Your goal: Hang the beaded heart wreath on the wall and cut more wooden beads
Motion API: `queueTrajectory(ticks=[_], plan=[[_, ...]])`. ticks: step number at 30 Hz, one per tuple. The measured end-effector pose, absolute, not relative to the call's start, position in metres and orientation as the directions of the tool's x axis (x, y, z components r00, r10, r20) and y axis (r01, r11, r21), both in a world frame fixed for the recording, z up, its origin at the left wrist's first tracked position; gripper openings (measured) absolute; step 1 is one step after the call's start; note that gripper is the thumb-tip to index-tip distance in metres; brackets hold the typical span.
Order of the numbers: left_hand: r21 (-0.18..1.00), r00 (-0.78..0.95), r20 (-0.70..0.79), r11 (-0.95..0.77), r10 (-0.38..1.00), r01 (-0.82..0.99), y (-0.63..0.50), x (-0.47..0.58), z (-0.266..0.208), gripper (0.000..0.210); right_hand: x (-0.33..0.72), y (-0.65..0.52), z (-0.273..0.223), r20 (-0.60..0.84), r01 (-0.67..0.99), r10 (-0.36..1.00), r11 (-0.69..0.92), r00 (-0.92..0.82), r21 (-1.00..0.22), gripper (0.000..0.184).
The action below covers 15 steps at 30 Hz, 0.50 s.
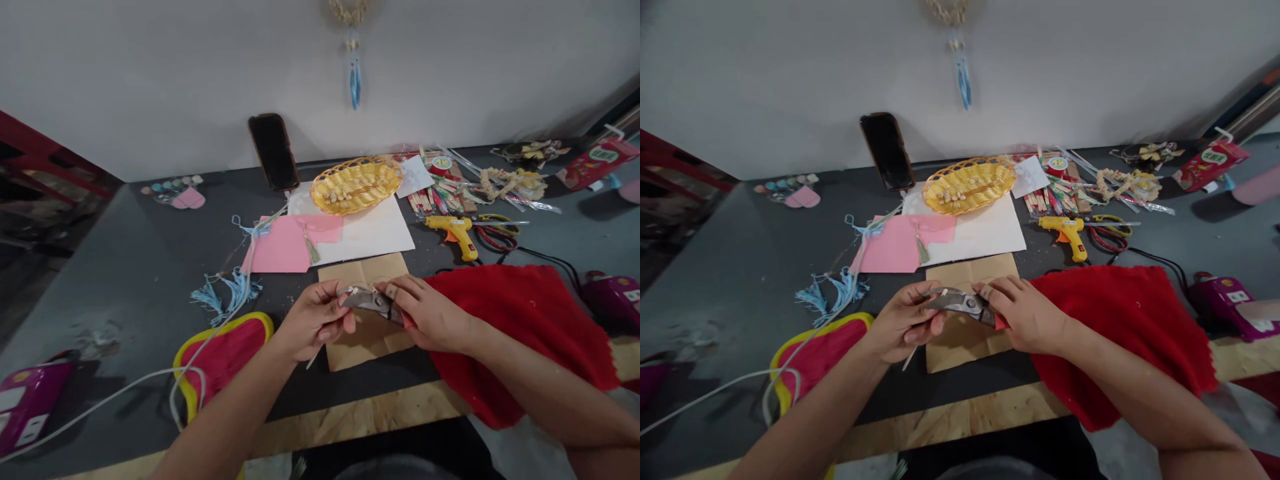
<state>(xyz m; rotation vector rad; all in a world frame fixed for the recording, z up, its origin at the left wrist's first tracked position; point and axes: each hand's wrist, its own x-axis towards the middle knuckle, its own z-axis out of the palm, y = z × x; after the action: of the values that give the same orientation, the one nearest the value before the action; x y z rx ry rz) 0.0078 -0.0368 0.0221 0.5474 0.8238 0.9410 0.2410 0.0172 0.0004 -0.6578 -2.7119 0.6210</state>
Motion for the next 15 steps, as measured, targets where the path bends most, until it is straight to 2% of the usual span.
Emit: queueTrajectory(ticks=[3, 7, 11, 15], plan=[[0.705, 0.356, -0.363, 0.504, 0.861, -0.499, -0.036, 0.007, 0.019, 0.036, 0.241, 0.016, -0.002, 0.199, 0.348, 0.479, 0.815, -0.855, -0.464, 0.075], [0.750, 0.248, -0.419, 0.487, 0.874, -0.449, -0.036, 0.013, 0.019, 0.035, 0.238, 0.010, -0.004, 0.148, 0.442, 0.551, 0.778, -0.821, -0.446, 0.067], [0.787, 0.202, -0.440, 0.484, 0.875, -0.382, -0.035, 0.019, 0.020, 0.039, 0.236, 0.008, -0.002, 0.103, 0.513, 0.586, 0.771, -0.804, -0.378, 0.061], [0.803, 0.195, -0.459, 0.499, 0.867, -0.326, -0.032, 0.017, 0.017, 0.042, 0.239, 0.015, -0.001, 0.143, 0.515, 0.581, 0.791, -0.801, -0.331, 0.053]])
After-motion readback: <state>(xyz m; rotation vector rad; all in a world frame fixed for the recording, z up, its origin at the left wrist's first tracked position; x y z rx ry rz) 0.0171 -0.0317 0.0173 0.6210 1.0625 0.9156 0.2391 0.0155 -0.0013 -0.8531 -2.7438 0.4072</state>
